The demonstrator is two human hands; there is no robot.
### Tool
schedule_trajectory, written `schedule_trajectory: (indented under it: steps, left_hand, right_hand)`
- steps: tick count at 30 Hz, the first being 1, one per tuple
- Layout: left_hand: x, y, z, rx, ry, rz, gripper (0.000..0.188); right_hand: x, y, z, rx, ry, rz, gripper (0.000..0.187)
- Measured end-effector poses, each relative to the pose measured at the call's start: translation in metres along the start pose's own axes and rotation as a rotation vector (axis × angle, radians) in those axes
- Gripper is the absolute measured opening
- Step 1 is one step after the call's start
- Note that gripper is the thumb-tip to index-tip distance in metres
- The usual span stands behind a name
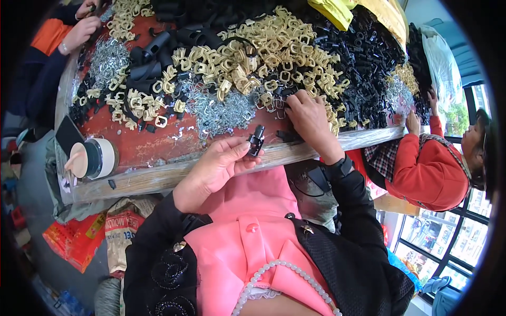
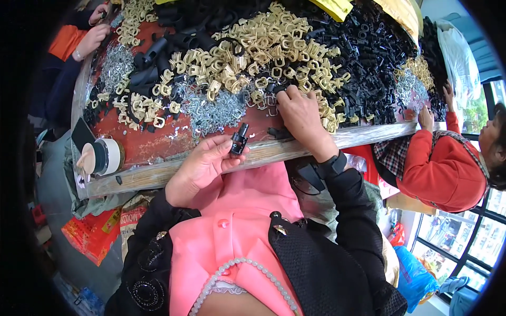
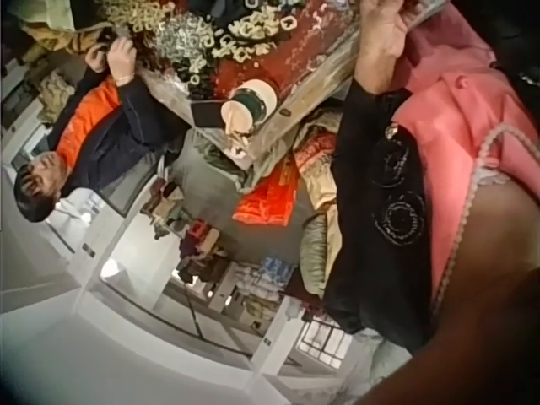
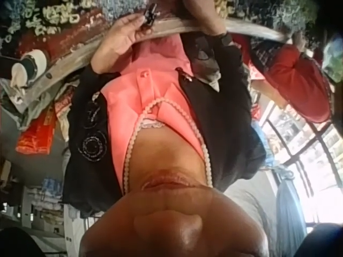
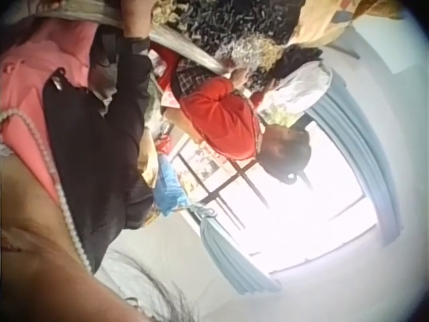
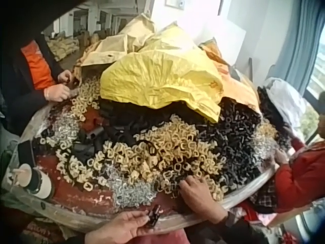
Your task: Manually assembling small plastic clips with metal rings.
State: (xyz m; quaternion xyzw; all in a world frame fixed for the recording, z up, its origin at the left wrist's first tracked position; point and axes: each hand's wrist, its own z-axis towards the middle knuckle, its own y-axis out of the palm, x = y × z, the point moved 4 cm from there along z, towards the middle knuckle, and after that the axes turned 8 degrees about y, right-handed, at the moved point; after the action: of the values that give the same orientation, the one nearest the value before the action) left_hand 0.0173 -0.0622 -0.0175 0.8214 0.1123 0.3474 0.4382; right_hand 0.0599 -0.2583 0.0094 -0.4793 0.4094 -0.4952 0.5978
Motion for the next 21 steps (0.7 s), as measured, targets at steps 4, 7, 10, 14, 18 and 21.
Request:
schedule_trajectory:
  steps: [4, 7, 10, 14, 18, 21]
  left_hand:
    - [-0.001, -0.001, -0.002, 0.002, 0.007, 0.006, 0.021]
    - [-0.001, -0.002, -0.002, 0.002, 0.018, 0.008, 0.021]
    - [0.000, -0.002, -0.002, 0.012, 0.030, 0.005, 0.022]
    - [0.000, -0.001, 0.000, 0.020, 0.029, 0.002, 0.022]
    - [0.000, -0.001, 0.000, 0.022, 0.035, 0.005, 0.023]
    - [0.000, 0.000, -0.001, 0.032, 0.041, 0.013, 0.023]
  right_hand:
    - [0.003, 0.000, -0.001, 0.071, 0.020, 0.125, 0.012]
    - [0.006, -0.006, 0.000, 0.103, 0.068, 0.182, 0.012]
    - [-0.002, -0.022, -0.001, 0.169, 0.011, 0.274, 0.010]
    - [-0.021, -0.010, -0.005, 0.073, -0.085, 0.204, 0.011]
    - [-0.021, -0.002, -0.005, 0.048, -0.053, 0.153, 0.011]
    - [-0.019, 0.002, -0.004, 0.064, -0.057, 0.137, 0.011]
